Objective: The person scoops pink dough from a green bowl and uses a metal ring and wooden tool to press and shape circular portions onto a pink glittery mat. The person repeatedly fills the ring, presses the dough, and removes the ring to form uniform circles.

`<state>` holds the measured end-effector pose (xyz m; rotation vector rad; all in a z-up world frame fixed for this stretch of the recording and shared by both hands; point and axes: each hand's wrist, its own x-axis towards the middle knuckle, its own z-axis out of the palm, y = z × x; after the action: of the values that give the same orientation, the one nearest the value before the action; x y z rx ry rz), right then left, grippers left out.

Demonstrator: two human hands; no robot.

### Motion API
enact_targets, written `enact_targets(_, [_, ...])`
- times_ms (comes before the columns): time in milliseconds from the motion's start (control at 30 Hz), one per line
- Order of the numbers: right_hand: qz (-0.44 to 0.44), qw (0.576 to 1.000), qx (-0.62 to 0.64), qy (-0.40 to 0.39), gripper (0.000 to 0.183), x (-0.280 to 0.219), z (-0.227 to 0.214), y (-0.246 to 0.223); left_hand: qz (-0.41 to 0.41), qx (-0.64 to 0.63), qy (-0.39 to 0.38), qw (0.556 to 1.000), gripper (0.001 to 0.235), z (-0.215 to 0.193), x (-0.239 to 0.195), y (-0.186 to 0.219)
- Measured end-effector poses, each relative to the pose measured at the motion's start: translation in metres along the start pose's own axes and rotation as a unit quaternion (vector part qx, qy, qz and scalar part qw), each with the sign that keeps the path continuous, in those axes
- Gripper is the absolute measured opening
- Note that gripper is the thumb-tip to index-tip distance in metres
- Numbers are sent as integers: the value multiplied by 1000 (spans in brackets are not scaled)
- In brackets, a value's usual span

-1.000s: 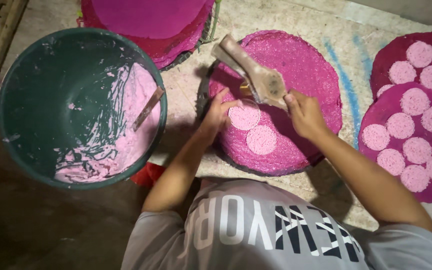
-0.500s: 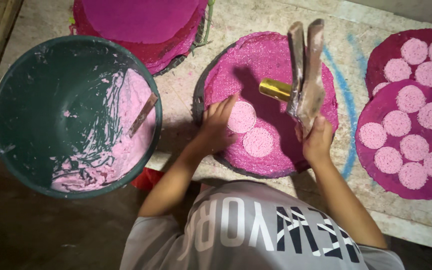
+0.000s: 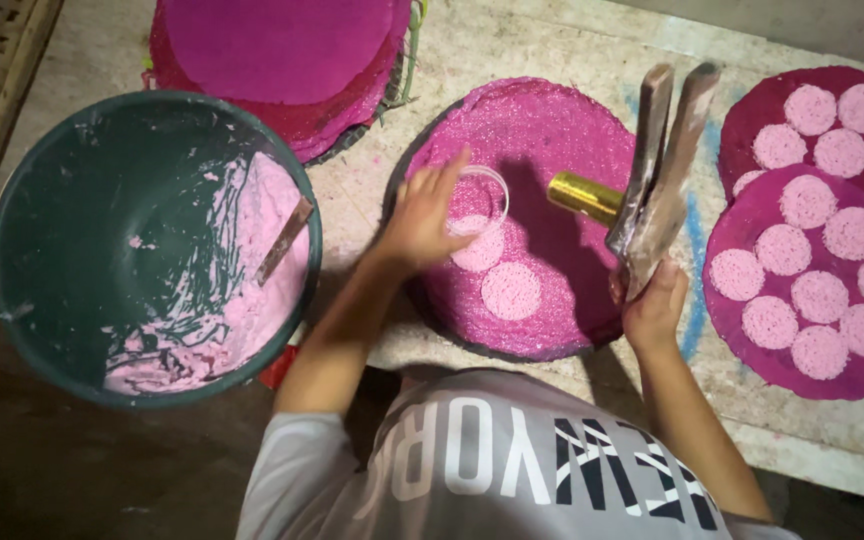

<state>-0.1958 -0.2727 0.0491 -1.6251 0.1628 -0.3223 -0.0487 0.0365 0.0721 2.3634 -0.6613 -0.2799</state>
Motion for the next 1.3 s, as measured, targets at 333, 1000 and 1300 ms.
enact_targets(333, [-275,864,-306,-290,63,10,19,-127,204,38,82,975,117,-44,-30,77])
enact_targets(1000, [-114,592,-42,-797,44,-10,169,-246,-32,-212,210,954,93,-51,-210,-32])
enact_targets(1300, [-735,401,-394,-380,19,49,275,-285,-119,-214,354,903,82,-82,-280,-114])
